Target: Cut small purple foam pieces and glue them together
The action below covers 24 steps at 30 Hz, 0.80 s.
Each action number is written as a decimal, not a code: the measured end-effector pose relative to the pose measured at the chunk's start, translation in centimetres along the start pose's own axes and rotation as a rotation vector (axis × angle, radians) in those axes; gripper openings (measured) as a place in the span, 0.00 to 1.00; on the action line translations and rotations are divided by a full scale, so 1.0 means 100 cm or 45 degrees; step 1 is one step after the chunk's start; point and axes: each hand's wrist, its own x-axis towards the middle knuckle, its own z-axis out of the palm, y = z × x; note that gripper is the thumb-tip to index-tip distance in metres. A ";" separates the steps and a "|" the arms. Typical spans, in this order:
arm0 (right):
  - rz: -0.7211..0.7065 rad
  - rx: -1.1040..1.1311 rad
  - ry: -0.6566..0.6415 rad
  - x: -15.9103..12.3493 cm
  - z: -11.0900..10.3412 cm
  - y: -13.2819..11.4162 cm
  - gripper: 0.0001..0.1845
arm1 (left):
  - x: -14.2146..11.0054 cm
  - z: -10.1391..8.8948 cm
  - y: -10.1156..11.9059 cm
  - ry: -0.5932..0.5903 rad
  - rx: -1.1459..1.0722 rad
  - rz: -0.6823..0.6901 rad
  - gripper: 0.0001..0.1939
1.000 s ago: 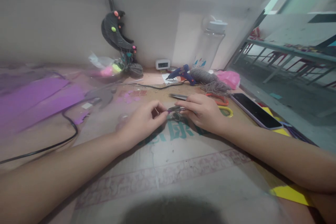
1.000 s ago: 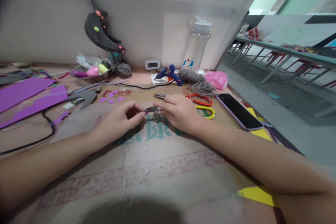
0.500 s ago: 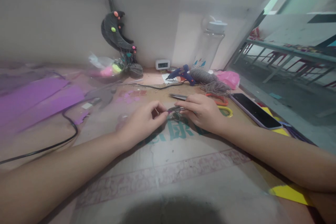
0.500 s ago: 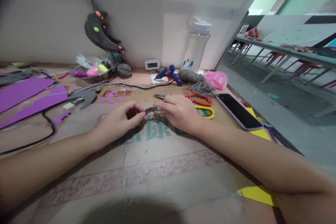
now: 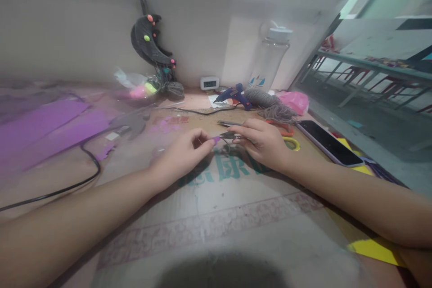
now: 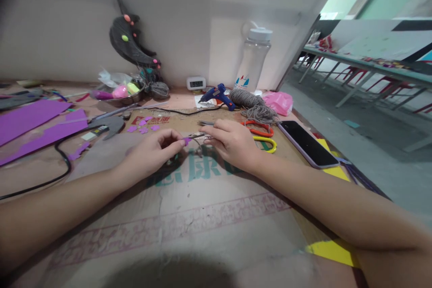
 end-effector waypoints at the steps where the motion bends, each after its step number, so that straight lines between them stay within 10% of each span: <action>1: -0.021 -0.020 0.009 0.000 0.000 0.000 0.14 | 0.001 0.000 -0.001 0.001 -0.029 -0.008 0.13; 24: -0.006 -0.015 -0.054 -0.001 0.002 0.002 0.15 | -0.002 0.001 0.000 -0.056 -0.107 -0.006 0.15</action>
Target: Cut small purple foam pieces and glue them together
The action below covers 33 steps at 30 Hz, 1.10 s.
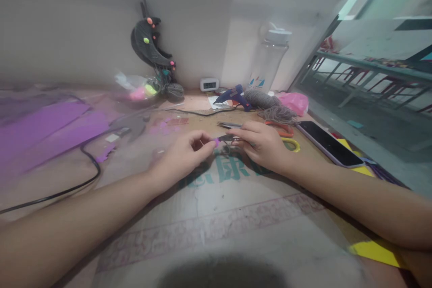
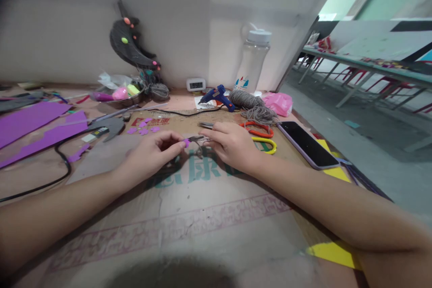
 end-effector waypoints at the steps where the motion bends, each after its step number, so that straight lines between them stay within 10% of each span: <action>1: 0.004 0.006 -0.005 0.000 0.000 0.000 0.15 | 0.000 0.000 -0.001 0.000 -0.007 0.005 0.15; 33: 0.014 0.034 -0.006 0.000 -0.001 -0.002 0.14 | 0.002 0.000 -0.002 -0.011 -0.008 -0.051 0.14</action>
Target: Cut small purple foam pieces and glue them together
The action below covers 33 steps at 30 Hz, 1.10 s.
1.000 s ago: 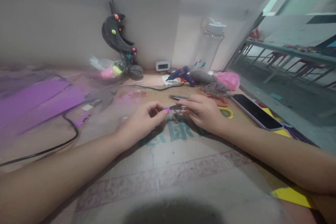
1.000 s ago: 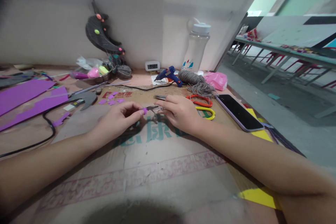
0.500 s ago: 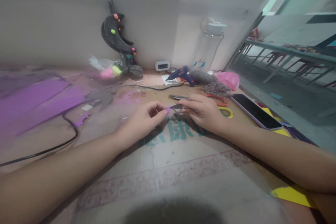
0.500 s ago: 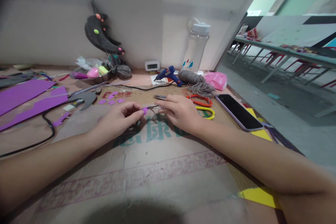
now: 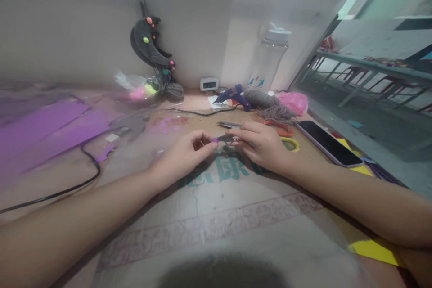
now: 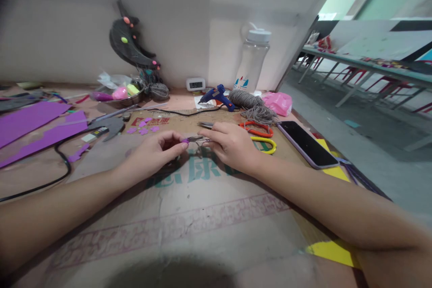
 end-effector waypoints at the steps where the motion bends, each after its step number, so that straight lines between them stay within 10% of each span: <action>1: 0.005 -0.006 0.004 0.000 0.000 0.000 0.14 | 0.000 0.000 0.000 -0.001 -0.013 0.000 0.14; 33: -0.067 -0.052 0.022 -0.003 0.001 0.001 0.15 | -0.002 0.000 0.007 -0.015 0.112 0.120 0.12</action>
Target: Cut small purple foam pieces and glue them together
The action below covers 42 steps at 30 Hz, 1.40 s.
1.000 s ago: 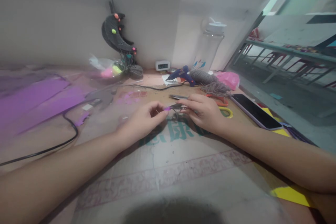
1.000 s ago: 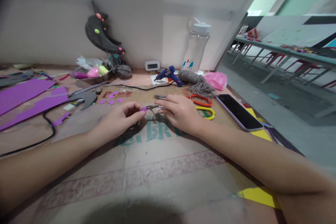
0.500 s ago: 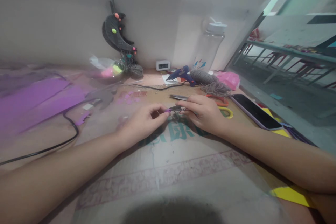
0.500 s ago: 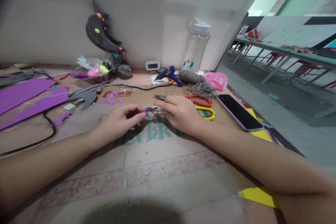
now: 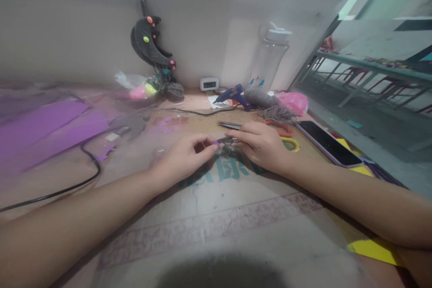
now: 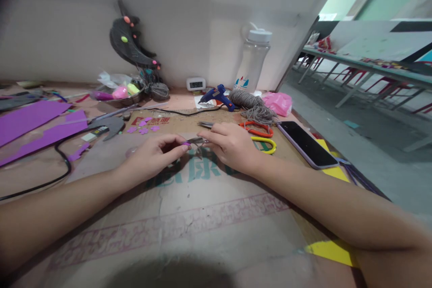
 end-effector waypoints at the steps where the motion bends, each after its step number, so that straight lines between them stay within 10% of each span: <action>1: 0.001 -0.004 -0.002 0.000 0.000 0.000 0.15 | 0.000 0.000 0.000 -0.001 0.000 -0.001 0.12; 42: -0.045 -0.028 0.051 0.000 0.003 0.002 0.13 | 0.001 0.000 0.000 -0.028 0.093 0.005 0.11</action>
